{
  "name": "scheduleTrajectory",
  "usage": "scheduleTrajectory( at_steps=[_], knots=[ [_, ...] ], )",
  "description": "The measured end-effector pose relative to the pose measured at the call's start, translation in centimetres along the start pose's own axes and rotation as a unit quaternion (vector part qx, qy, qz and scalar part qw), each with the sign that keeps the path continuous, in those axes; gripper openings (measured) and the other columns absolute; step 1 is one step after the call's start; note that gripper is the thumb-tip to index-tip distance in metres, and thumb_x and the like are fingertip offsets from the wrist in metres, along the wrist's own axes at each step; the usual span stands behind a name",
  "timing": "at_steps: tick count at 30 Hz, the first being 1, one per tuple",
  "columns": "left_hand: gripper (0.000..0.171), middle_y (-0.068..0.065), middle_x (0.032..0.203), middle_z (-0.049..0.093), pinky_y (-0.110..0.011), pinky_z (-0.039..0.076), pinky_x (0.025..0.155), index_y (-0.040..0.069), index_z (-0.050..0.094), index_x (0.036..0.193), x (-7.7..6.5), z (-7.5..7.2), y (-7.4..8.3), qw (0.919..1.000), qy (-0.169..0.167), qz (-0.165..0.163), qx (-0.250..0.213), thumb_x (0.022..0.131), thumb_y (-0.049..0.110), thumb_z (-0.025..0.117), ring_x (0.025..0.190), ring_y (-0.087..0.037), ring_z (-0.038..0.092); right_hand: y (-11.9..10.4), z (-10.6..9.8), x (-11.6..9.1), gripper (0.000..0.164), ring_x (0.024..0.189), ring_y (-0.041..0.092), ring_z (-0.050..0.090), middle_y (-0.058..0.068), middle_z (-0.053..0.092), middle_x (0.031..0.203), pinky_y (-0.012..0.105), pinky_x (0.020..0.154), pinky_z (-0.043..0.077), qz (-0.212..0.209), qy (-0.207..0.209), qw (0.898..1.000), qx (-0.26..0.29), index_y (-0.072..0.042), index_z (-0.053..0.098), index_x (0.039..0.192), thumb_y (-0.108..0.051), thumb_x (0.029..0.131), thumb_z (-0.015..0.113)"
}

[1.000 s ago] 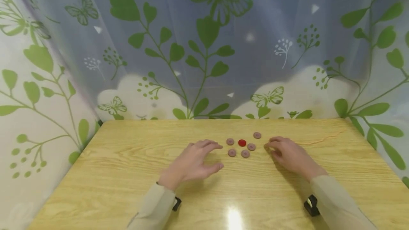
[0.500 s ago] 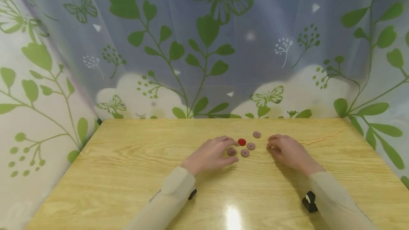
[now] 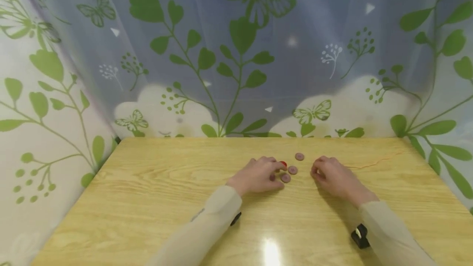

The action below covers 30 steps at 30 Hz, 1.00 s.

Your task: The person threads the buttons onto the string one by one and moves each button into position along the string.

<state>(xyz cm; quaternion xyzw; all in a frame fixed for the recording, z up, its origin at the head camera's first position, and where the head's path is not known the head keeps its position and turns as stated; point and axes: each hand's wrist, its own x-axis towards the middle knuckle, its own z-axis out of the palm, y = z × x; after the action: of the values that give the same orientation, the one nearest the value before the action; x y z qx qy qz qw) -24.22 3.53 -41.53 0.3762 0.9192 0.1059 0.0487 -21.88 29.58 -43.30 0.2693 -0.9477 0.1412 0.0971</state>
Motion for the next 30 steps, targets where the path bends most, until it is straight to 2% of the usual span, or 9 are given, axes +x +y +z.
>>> scheduleTrajectory(
  at_steps=[5, 10, 14, 18, 23, 25, 30],
  knots=[
    [0.027, 0.009, 0.113, 0.067, -0.052, 0.052, 0.098, 0.034, 0.068, 0.124, 0.7, 0.4, 0.4, 0.9997, 0.006, -0.013, 0.020, 0.098, 0.040, 0.067, 0.108, -0.015, 0.065, -0.2, -0.2, -0.3, 0.011, 0.078, 0.013, 0.062, 0.000, 0.070, 0.091, 0.036, 0.070, 0.054, 0.011, 0.005, 1.000, 0.017, -0.012, 0.070, 0.088, -0.002, 0.090, 0.074],
    [0.015, 0.009, 0.116, 0.064, -0.048, 0.051, 0.092, 0.036, 0.068, 0.112, 1.1, 0.8, 0.9, 0.9996, 0.007, -0.021, 0.020, 0.101, 0.042, 0.061, 0.107, -0.018, 0.062, -0.4, -0.4, -0.7, 0.008, 0.079, 0.012, 0.064, -0.002, 0.070, 0.088, 0.033, 0.069, 0.055, 0.032, 0.007, 0.998, 0.045, -0.010, 0.070, 0.091, -0.003, 0.091, 0.073],
    [0.020, 0.009, 0.120, 0.063, -0.050, 0.050, 0.096, 0.038, 0.068, 0.118, 1.1, 0.9, 1.1, 0.9994, 0.002, -0.030, 0.020, 0.101, 0.045, 0.060, 0.111, -0.019, 0.061, -0.3, -0.4, -1.0, 0.007, 0.077, 0.008, 0.065, -0.003, 0.071, 0.086, 0.030, 0.066, 0.055, 0.043, 0.013, 0.997, 0.059, -0.009, 0.069, 0.091, -0.003, 0.092, 0.072],
    [0.024, 0.010, 0.127, 0.063, -0.051, 0.049, 0.101, 0.039, 0.067, 0.122, 1.1, 0.9, 1.3, 0.9991, -0.001, -0.033, 0.027, 0.101, 0.048, 0.060, 0.118, -0.019, 0.061, -0.1, -0.2, -1.3, 0.011, 0.074, 0.002, 0.062, -0.005, 0.070, 0.082, 0.026, 0.063, 0.053, 0.031, 0.031, 0.997, 0.066, -0.010, 0.069, 0.090, 0.000, 0.091, 0.072],
    [0.010, 0.011, 0.123, 0.064, -0.051, 0.049, 0.100, 0.037, 0.066, 0.105, 1.2, 0.9, 1.4, 0.9990, 0.004, -0.028, 0.035, 0.103, 0.043, 0.057, 0.116, -0.019, 0.062, -0.1, 0.1, -1.5, 0.010, 0.072, 0.000, 0.063, -0.006, 0.072, 0.081, 0.025, 0.063, 0.054, 0.019, 0.047, 0.995, 0.083, -0.010, 0.073, 0.090, -0.001, 0.089, 0.075],
    [0.010, 0.011, 0.122, 0.065, -0.053, 0.049, 0.102, 0.036, 0.065, 0.100, 1.2, 0.8, 1.5, 0.9990, 0.004, -0.027, 0.035, 0.104, 0.040, 0.057, 0.115, -0.019, 0.063, -0.2, 0.2, -1.6, 0.009, 0.071, 0.001, 0.065, -0.006, 0.073, 0.081, 0.025, 0.063, 0.055, 0.023, 0.049, 0.995, 0.086, -0.010, 0.074, 0.091, -0.002, 0.088, 0.076],
    [0.011, 0.010, 0.116, 0.066, -0.059, 0.046, 0.109, 0.031, 0.063, 0.093, 1.1, 0.2, 1.7, 0.9992, -0.011, -0.031, 0.021, 0.103, 0.035, 0.060, 0.115, -0.018, 0.064, -0.5, 0.0, -1.8, 0.009, 0.071, 0.003, 0.065, -0.003, 0.074, 0.082, 0.025, 0.063, 0.056, 0.051, 0.026, 0.994, 0.091, -0.006, 0.076, 0.094, -0.004, 0.086, 0.079]
  ],
)
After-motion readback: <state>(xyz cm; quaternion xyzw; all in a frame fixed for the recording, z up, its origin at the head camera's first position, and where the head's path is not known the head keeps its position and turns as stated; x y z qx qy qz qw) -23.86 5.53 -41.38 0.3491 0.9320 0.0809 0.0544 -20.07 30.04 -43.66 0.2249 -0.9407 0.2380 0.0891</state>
